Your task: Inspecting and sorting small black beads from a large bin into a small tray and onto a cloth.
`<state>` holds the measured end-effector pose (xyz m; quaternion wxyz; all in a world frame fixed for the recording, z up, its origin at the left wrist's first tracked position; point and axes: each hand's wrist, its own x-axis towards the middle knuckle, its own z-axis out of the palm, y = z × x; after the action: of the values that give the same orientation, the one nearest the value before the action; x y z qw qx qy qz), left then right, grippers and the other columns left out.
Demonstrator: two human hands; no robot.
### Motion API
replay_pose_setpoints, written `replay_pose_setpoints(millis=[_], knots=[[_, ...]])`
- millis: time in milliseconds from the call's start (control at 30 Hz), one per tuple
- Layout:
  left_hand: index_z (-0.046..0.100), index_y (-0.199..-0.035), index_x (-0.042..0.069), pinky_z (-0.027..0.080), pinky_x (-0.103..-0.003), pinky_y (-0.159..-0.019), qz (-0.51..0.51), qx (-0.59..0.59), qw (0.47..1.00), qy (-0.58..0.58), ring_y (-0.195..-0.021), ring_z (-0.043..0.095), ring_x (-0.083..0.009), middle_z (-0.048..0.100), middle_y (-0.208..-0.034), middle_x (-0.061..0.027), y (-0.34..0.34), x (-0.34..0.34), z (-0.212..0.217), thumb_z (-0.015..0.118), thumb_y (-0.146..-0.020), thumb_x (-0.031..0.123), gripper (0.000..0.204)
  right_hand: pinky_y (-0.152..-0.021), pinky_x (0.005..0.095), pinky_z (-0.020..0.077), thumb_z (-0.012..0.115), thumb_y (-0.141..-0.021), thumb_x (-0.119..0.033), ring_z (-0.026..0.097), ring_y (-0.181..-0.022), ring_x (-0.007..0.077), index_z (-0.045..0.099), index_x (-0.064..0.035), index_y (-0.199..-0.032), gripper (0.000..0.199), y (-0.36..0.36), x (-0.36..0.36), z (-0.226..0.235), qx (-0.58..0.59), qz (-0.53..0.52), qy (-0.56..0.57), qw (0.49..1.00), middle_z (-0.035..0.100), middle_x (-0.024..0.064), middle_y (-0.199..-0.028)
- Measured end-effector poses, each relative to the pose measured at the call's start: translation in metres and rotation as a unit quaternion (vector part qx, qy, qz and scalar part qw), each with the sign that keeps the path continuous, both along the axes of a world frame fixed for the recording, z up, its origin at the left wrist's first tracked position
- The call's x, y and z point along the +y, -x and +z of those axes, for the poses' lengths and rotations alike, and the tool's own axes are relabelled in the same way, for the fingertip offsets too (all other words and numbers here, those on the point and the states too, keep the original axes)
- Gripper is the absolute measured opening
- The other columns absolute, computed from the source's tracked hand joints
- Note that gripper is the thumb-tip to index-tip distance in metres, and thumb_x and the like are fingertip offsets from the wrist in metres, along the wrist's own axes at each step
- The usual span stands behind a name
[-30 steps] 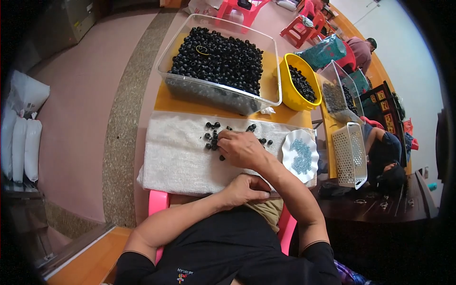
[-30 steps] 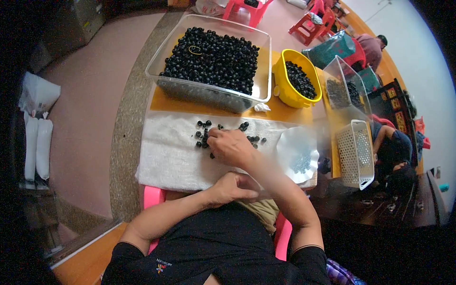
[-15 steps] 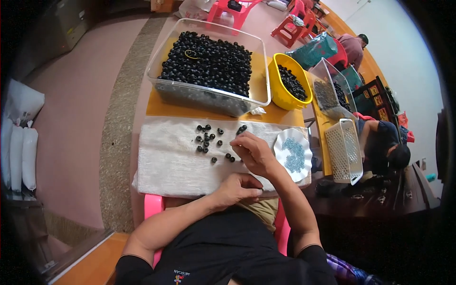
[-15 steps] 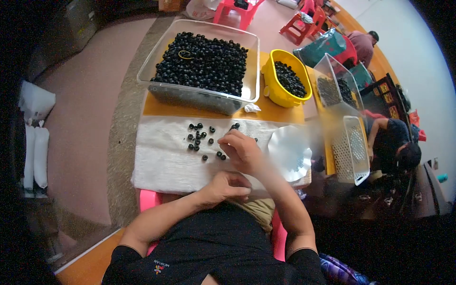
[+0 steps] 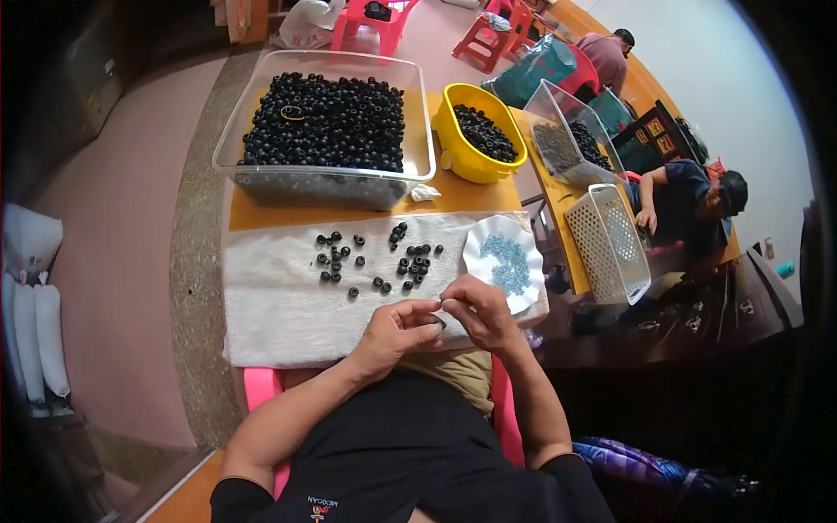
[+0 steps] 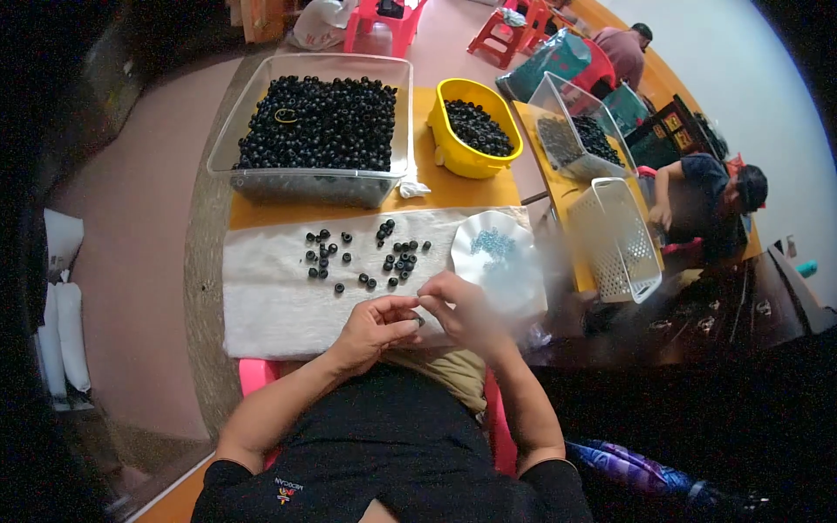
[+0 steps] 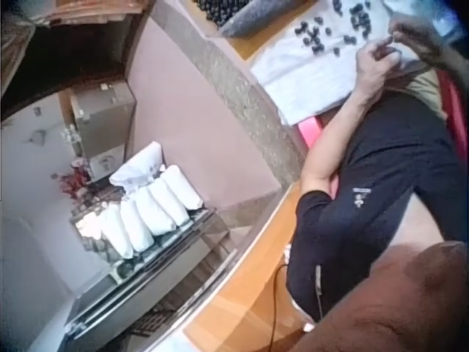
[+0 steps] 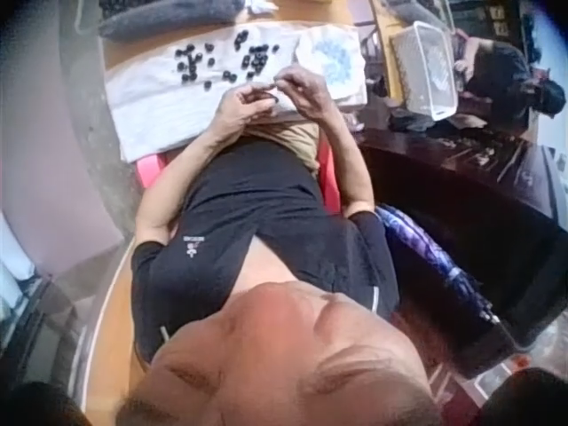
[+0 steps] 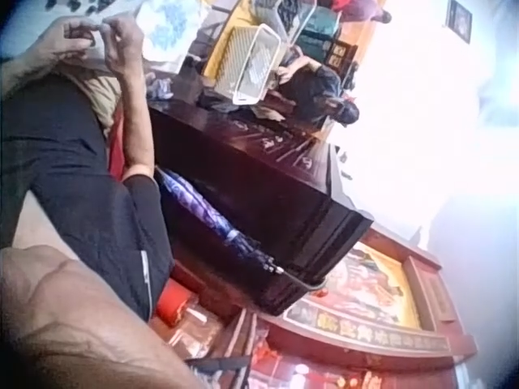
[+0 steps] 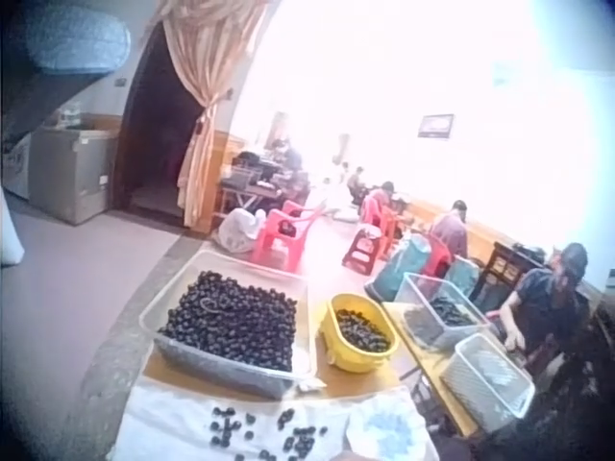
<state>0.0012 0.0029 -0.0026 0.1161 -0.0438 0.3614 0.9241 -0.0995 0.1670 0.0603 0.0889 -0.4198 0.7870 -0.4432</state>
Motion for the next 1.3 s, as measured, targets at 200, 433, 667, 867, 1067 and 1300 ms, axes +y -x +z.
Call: replay_pose_setpoints(millis=[200,433,667,867,1067,1300], knots=[[0.057,-0.126,-0.003,0.058,-0.029,-0.081,0.004,-0.003,1.000,0.012,-0.089,0.065,-0.0139,0.063,-0.104,-0.0058,0.000,0.003,-0.001,0.065,-0.090,0.002,0.037,-0.065,0.0286,0.0477,0.067,-0.087,-0.004,0.061,-0.072,0.0180,0.064,-0.0003,-0.090,0.006,-0.005,0.005,-0.005,-0.020,-0.023,-0.003,1.000,0.062,0.0103,-0.082],[0.056,-0.126,-0.003,0.058,-0.028,-0.082,-0.021,0.002,1.000,-0.003,-0.092,0.065,-0.0151,0.064,-0.104,-0.0062,-0.001,0.001,-0.003,0.063,-0.091,0.003,0.036,-0.068,0.0245,0.0512,0.068,-0.086,0.000,0.064,-0.076,0.0134,0.064,0.0012,-0.090,0.005,-0.008,0.004,-0.019,-0.009,-0.063,0.029,0.998,0.065,0.0080,-0.084],[0.056,-0.125,-0.004,0.056,-0.028,-0.084,-0.028,0.001,0.999,-0.039,-0.094,0.065,-0.0154,0.064,-0.108,-0.0074,0.000,0.003,-0.003,0.062,-0.092,0.004,0.034,-0.070,0.0303,0.0519,0.069,-0.086,-0.004,0.065,-0.077,0.0207,0.063,0.0015,-0.093,0.011,-0.010,0.005,-0.023,-0.040,-0.043,0.050,0.997,0.066,0.0122,-0.087],[0.056,-0.124,-0.004,0.056,-0.029,-0.086,-0.031,0.010,0.999,-0.001,-0.097,0.065,-0.0157,0.064,-0.114,-0.0093,0.000,0.005,-0.004,0.062,-0.093,0.004,0.034,-0.069,0.0364,0.0519,0.066,-0.084,-0.003,0.064,-0.081,0.0324,0.062,-0.0010,-0.104,0.020,-0.010,0.004,-0.005,0.070,0.015,-0.049,0.996,0.062,0.0147,-0.092],[0.057,-0.123,-0.003,0.055,-0.030,-0.088,-0.029,-0.005,1.000,0.005,-0.099,0.062,-0.0138,0.063,-0.114,-0.0075,-0.002,0.003,0.002,0.062,-0.092,0.004,0.032,-0.071,0.0380,0.0522,0.066,-0.084,-0.005,0.064,-0.084,0.0351,0.062,-0.0036,-0.105,0.021,-0.012,0.006,-0.008,0.089,0.019,-0.041,0.995,0.063,0.0152,-0.093],[0.058,-0.122,-0.002,0.056,-0.030,-0.086,-0.046,-0.018,0.998,-0.026,-0.096,0.064,-0.0145,0.065,-0.112,-0.0072,-0.002,0.002,0.003,0.062,-0.092,0.006,0.031,-0.074,0.0339,0.0529,0.071,-0.081,0.000,0.067,-0.085,0.0270,0.064,-0.0024,-0.097,0.018,-0.014,0.010,-0.032,0.024,-0.020,0.086,0.996,0.067,0.0141,-0.092]])
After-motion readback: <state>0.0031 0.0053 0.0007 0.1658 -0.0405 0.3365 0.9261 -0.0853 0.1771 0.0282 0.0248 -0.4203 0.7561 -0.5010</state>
